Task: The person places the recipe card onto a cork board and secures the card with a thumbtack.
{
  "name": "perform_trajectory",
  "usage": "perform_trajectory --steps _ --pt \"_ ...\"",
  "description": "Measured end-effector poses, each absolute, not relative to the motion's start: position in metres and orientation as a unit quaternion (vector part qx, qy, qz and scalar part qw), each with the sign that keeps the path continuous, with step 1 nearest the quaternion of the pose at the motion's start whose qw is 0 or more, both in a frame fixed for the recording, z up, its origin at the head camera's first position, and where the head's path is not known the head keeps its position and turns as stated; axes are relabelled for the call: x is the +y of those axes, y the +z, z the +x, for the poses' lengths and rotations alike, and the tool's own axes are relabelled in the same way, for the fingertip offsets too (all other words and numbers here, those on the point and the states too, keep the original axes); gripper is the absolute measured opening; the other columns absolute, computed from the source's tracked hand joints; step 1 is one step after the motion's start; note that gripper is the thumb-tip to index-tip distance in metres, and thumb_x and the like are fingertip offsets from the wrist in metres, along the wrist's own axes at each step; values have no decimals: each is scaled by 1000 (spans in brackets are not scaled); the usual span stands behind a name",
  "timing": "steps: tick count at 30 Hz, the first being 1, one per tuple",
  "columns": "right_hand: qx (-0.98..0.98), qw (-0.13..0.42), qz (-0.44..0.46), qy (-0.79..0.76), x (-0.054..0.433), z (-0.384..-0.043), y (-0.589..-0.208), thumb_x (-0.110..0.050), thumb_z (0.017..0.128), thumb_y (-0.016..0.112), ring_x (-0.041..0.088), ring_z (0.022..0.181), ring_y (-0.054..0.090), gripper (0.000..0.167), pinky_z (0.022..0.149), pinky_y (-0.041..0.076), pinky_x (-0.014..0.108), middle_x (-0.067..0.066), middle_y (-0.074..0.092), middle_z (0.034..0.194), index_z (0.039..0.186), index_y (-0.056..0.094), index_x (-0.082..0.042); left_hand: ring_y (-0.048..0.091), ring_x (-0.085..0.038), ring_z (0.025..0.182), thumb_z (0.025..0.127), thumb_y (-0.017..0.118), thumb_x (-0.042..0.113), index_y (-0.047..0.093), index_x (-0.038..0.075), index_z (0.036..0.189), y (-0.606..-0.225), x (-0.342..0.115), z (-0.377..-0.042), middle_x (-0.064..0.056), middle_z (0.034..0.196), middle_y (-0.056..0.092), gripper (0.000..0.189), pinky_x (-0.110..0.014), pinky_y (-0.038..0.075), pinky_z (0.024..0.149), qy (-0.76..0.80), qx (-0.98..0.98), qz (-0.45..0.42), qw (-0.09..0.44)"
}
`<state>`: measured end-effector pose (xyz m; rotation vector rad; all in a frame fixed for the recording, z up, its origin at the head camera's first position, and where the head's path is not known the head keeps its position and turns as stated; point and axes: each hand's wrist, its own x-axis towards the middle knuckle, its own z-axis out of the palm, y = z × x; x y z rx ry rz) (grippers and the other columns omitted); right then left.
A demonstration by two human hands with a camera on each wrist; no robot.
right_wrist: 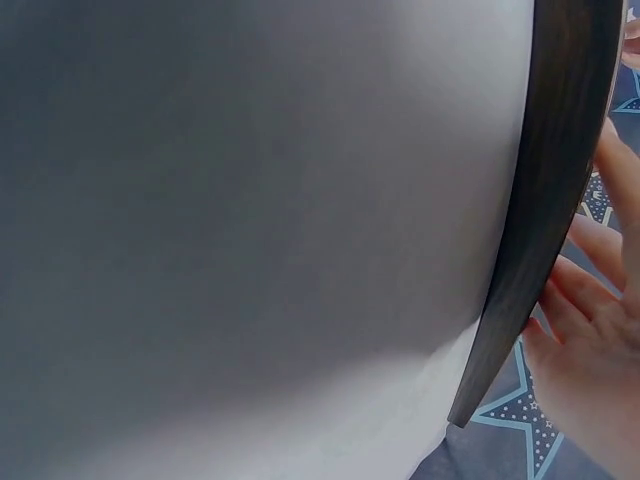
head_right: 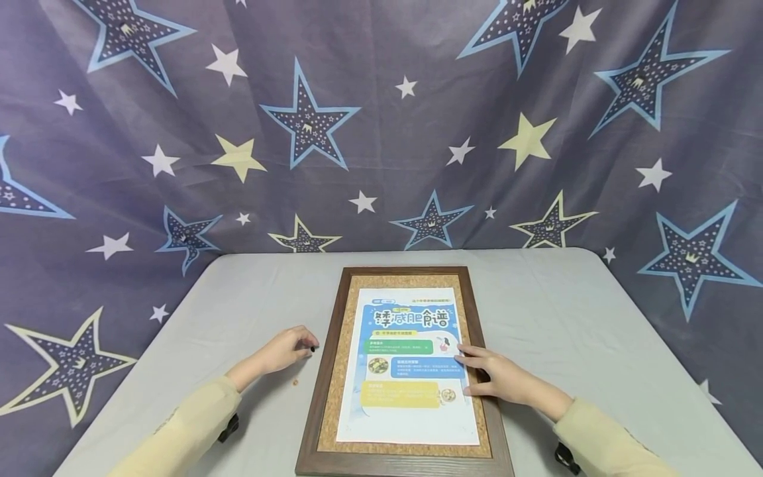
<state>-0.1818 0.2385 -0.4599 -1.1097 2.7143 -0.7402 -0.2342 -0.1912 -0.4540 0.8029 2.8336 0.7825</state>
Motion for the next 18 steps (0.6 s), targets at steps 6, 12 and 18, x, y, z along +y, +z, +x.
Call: perform_trajectory --steps 6,12,18 --pt "895 63 -365 -250 238 -182 -459 -37 82 59 42 116 38 61 85 39 50 25 37 131 122 48 6 56 -17 77 75 61 -5 62 1 84 -455 -191 -237 -3 81 58 11 -30 46 72 252 926 276 41" --pt "895 67 -361 -252 238 -181 -458 -38 81 59 42 116 38 61 85 39 50 25 37 131 122 48 7 54 -16 76 75 61 -5 63 3 81 -456 -191 -237 -2 78 58 10 -31 44 71 242 929 279 33" --pt "896 65 -360 -251 237 -181 -458 -37 82 59 42 116 38 61 86 39 50 25 37 132 123 48 6 50 -15 75 75 60 -6 63 4 78 -457 -190 -238 -1 74 57 11 -32 42 71 234 933 273 29"
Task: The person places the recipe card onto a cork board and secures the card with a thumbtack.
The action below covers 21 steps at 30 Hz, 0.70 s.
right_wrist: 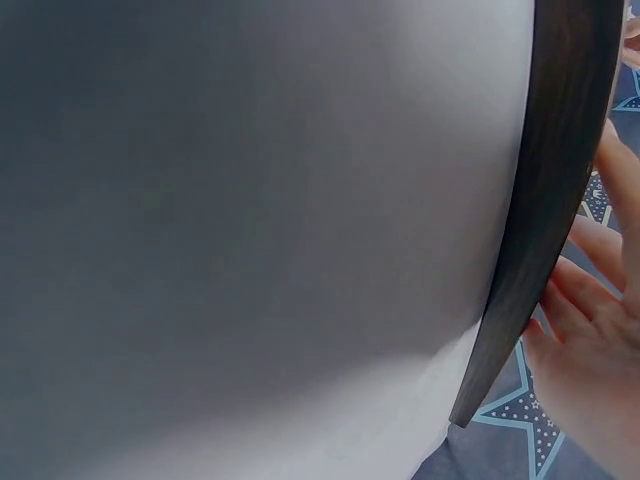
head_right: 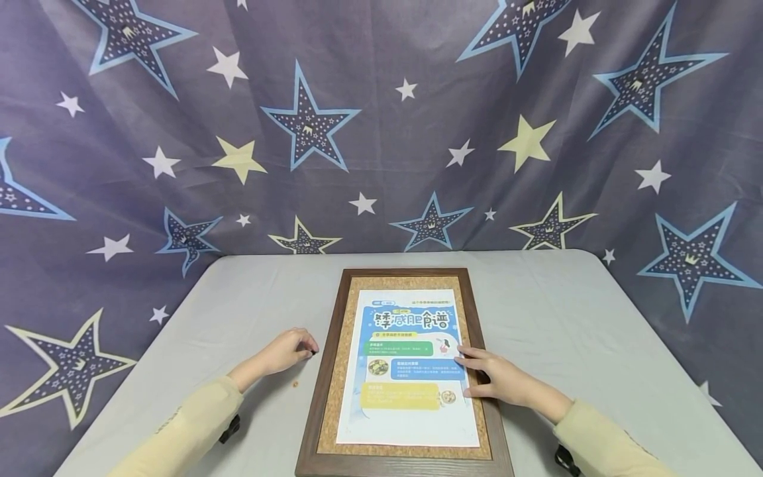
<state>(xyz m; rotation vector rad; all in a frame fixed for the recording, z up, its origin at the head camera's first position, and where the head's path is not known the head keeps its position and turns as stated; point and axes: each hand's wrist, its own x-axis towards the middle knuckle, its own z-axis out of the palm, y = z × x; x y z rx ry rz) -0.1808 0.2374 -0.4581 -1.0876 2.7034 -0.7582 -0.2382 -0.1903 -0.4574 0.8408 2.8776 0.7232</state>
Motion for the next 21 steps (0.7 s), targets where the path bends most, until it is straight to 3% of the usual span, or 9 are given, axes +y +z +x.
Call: perform_trajectory --steps 12,21 --pt "895 63 -362 -253 238 -180 -460 -38 81 59 42 116 38 61 85 39 50 25 37 132 122 48 6 56 -16 75 79 57 -6 64 1 81 -451 -185 -240 -9 80 60 10 -26 47 68 291 924 246 41" --pt "894 60 -363 -256 238 -181 -460 -37 81 60 43 116 38 60 86 39 50 25 37 132 122 48 6 56 -16 77 81 58 -2 65 4 83 -441 -158 -248 -2 82 61 11 -27 47 69 312 920 235 42"
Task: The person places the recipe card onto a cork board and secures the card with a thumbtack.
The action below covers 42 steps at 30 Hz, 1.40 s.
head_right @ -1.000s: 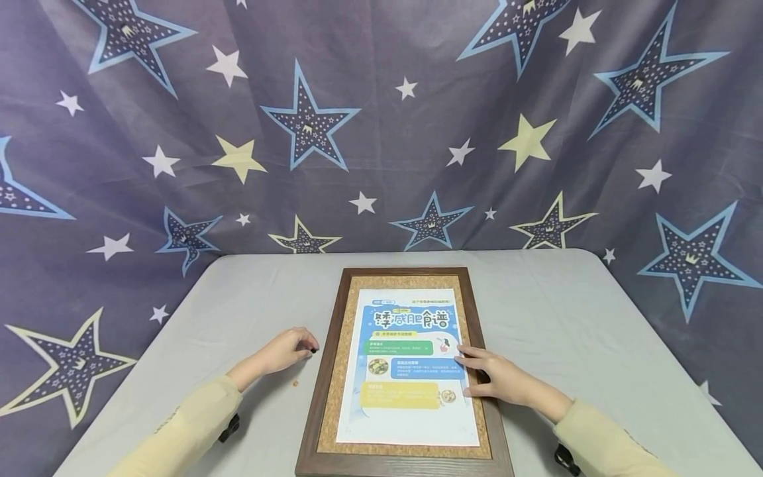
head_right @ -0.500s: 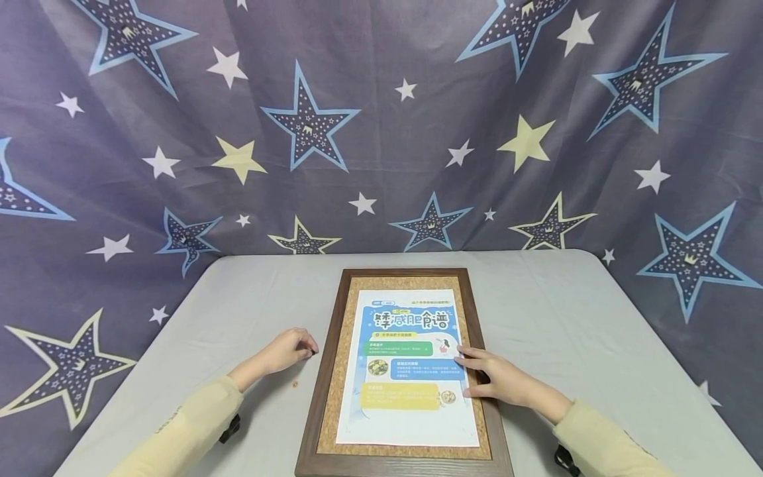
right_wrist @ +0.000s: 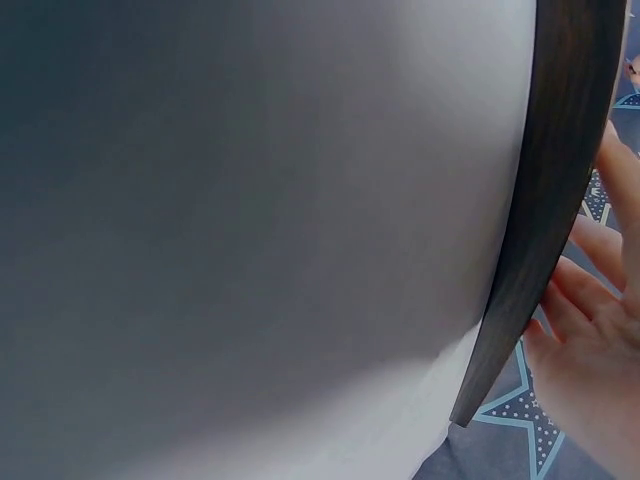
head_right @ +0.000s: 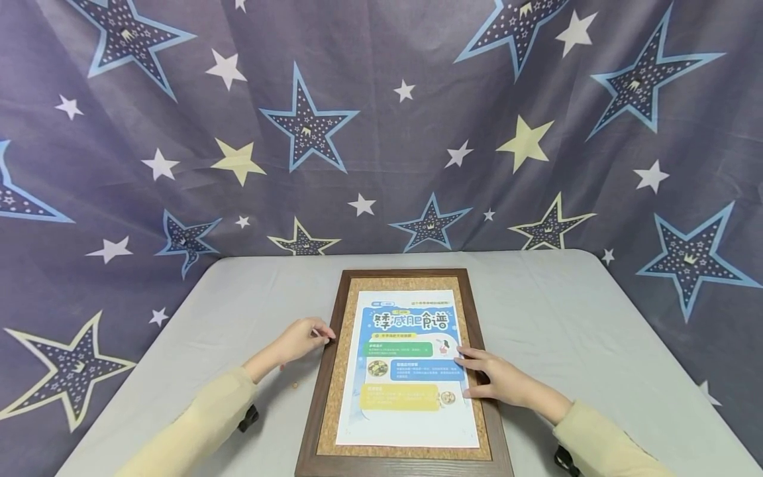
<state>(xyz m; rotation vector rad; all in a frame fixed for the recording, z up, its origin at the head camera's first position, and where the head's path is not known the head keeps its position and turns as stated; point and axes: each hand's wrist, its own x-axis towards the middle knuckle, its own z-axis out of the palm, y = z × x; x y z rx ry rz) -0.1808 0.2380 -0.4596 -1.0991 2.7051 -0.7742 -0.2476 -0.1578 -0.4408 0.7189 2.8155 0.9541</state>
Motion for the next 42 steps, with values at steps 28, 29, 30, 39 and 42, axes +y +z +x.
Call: perform_trajectory --steps 28,29,30,39,42 --pt "897 57 -365 -243 239 -180 -459 -39 81 58 42 116 38 62 86 39 50 25 37 132 122 48 6 56 -11 79 86 54 3 66 4 94 -413 -31 -287 -3 88 63 15 -21 45 68 335 902 258 90" --pt "898 56 -365 -241 239 -180 -459 -40 81 58 42 116 38 62 86 39 50 24 37 132 122 48 6 56 -12 79 86 54 3 66 4 94 -413 -27 -288 -4 87 63 15 -21 45 69 338 900 259 90" --pt "898 55 -365 -241 239 -180 -459 -40 81 58 42 116 38 62 86 39 50 24 37 132 122 48 6 56 -12 79 86 53 2 66 3 94 -413 -24 -290 -4 87 63 15 -21 45 69 341 899 261 90" --pt "899 57 -362 -241 238 -180 -459 -40 81 59 42 116 38 63 87 38 50 24 37 132 122 48 7 57 -14 82 87 52 2 66 2 97 -419 0 -300 -5 89 63 17 -22 45 71 353 898 242 100" --pt "897 54 -364 -243 238 -181 -459 -39 81 59 42 116 38 62 86 38 50 25 37 131 122 48 7 57 -14 83 87 53 2 66 2 96 -423 8 -304 -5 89 64 16 -22 45 72 355 899 236 96"
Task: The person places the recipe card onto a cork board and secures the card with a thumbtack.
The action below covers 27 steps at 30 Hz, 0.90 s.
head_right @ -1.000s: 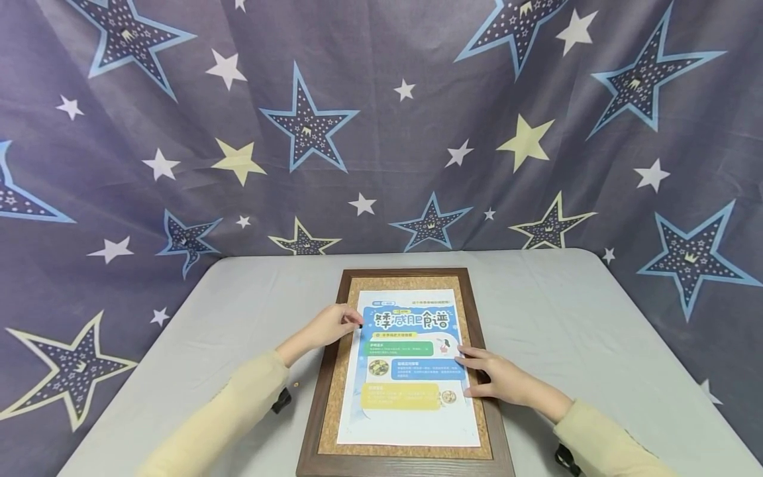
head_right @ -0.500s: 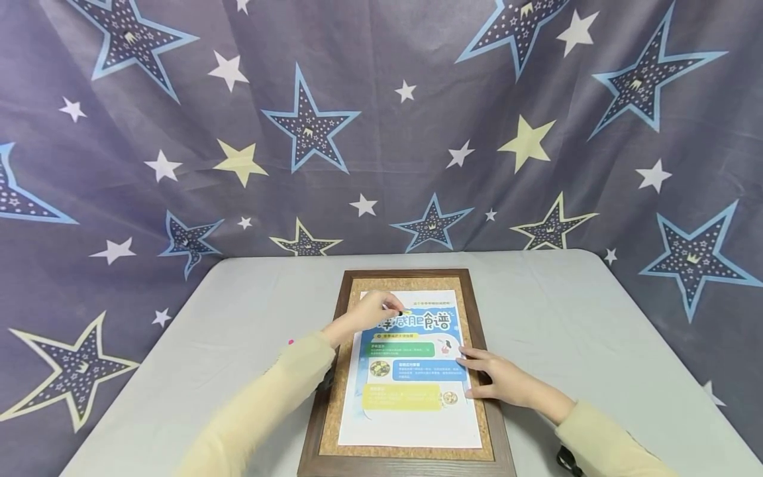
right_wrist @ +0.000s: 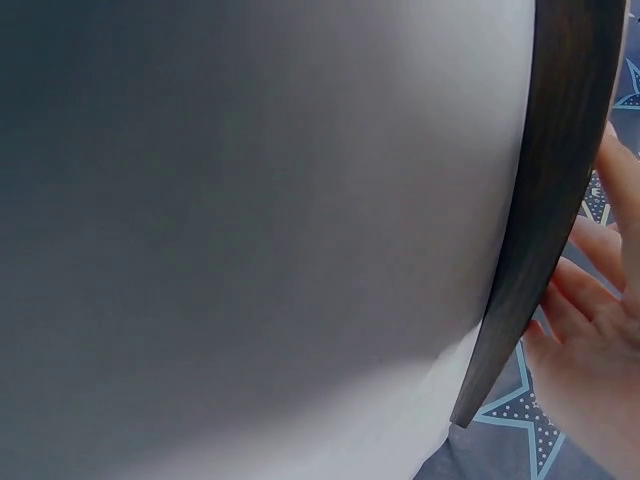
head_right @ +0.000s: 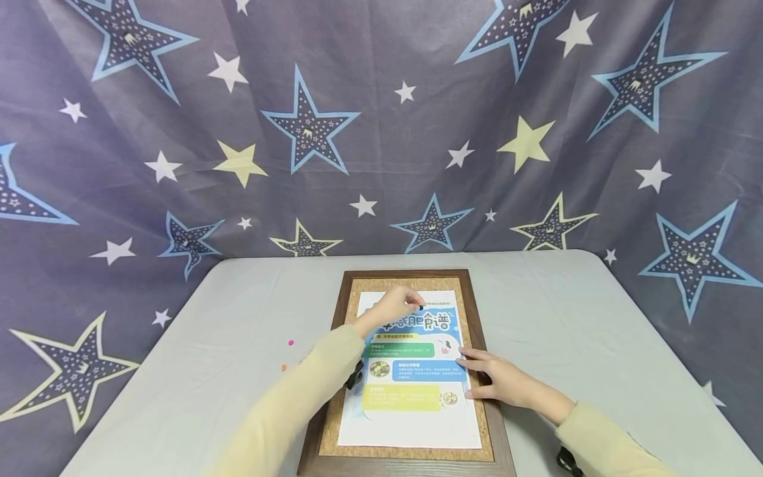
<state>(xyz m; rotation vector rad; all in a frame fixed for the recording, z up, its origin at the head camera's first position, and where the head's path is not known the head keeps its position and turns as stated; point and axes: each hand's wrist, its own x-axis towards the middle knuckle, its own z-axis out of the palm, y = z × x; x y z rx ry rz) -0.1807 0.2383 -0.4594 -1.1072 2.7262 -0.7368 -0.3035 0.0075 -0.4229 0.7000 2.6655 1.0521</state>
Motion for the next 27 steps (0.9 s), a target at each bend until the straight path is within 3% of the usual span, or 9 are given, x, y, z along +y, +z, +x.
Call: perform_trajectory --steps 6,9,16,17,19,24,27 --pt "896 54 -367 -245 238 -182 -460 -37 81 59 42 116 38 61 86 39 50 25 37 131 122 48 7 58 -16 85 87 52 1 67 1 95 -419 21 -295 -8 91 65 17 -23 45 73 347 908 225 62" --pt "895 56 -366 -247 238 -182 -460 -37 81 59 43 116 38 61 86 38 51 25 37 131 122 48 7 58 -18 84 85 54 1 68 2 93 -429 31 -307 -9 90 65 16 -24 46 73 347 909 221 62" --pt "895 51 -370 -245 238 -182 -461 -38 82 59 42 116 38 61 86 39 50 25 38 131 122 48 6 55 0 69 78 66 17 69 32 76 -624 64 -463 16 74 63 15 -19 45 63 401 881 250 24" --pt "895 50 -371 -244 239 -182 -461 -38 82 59 42 115 39 61 86 39 50 25 38 131 122 49 6 55 1 68 78 67 18 68 34 75 -633 67 -470 17 73 62 16 -18 45 63 411 877 248 23" --pt "894 50 -371 -244 239 -182 -462 -38 82 59 42 115 39 61 86 39 50 25 38 131 122 48 6 55 1 67 77 67 17 68 34 73 -633 72 -467 17 71 62 18 -17 44 61 421 875 239 16" --pt "893 44 -374 -245 239 -182 -462 -37 82 59 42 114 40 59 85 40 49 25 39 130 121 49 6 59 -8 73 79 66 16 72 21 80 -581 78 -424 6 78 67 8 -21 46 66 419 890 179 31" --pt "893 43 -375 -246 239 -182 -462 -36 82 60 42 114 40 59 84 40 49 25 39 130 121 49 6 58 -5 70 76 69 16 72 24 75 -587 83 -426 10 73 66 8 -19 45 65 425 890 167 14"
